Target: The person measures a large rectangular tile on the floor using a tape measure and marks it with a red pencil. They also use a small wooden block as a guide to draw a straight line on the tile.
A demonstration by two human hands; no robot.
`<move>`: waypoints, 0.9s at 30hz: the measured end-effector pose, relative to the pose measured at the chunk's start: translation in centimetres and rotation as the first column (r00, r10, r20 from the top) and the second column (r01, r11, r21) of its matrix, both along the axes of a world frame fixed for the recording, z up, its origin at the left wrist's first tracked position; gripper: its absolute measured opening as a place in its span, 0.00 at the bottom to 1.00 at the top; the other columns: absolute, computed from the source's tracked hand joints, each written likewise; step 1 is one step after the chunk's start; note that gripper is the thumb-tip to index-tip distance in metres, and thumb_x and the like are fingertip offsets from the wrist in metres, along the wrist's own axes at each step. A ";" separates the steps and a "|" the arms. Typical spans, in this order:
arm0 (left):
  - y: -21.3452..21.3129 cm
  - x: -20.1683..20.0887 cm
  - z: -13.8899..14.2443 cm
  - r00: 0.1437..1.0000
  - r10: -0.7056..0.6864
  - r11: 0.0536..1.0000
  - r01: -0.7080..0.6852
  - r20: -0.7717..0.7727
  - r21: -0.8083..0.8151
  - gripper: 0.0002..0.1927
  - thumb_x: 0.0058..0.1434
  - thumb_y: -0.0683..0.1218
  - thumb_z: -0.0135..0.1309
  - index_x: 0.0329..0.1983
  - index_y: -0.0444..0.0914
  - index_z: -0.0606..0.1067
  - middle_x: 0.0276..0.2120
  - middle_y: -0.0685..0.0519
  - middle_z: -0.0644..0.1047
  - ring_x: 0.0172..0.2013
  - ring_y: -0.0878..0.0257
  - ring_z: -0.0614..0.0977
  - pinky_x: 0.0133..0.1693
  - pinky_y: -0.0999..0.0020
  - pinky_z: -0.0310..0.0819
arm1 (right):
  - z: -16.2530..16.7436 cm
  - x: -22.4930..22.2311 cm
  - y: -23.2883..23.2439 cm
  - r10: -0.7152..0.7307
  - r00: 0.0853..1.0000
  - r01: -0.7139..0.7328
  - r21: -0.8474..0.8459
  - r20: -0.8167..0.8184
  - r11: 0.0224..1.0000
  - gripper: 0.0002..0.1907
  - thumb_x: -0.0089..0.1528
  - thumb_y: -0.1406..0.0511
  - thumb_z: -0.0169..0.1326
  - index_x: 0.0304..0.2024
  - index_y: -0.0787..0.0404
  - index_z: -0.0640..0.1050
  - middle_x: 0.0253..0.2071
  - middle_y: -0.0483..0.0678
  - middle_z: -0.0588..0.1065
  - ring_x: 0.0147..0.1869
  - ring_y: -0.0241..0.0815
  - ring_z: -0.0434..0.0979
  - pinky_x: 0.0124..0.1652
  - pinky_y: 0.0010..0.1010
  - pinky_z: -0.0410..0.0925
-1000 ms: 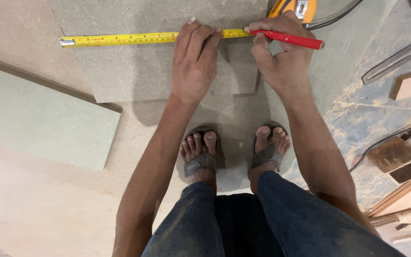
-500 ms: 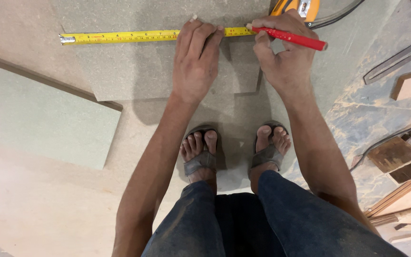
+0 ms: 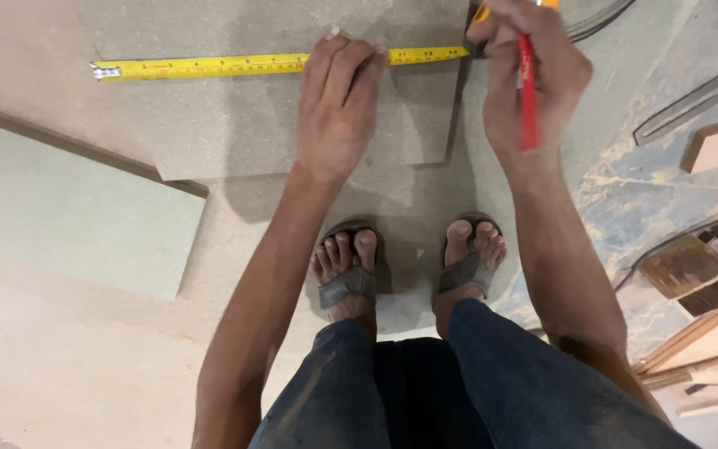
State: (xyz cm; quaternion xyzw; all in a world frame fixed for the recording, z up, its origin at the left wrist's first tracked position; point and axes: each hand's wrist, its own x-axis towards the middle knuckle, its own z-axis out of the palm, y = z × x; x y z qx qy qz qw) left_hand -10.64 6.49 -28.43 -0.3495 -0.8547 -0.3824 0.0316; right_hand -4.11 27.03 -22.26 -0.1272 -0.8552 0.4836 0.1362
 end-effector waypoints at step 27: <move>0.5 -0.2 -0.9 0.999 -0.001 0.997 -0.001 -0.034 -0.082 0.15 0.64 0.40 0.64 0.54 0.39 0.80 0.52 0.55 0.72 0.58 0.56 0.72 0.64 0.51 0.65 | -2.2 1.1 3.2 0.147 0.984 -0.177 0.426 0.102 0.888 0.25 0.73 0.70 0.65 0.66 0.64 0.65 0.59 0.56 0.66 0.63 0.57 0.65 0.56 0.47 0.66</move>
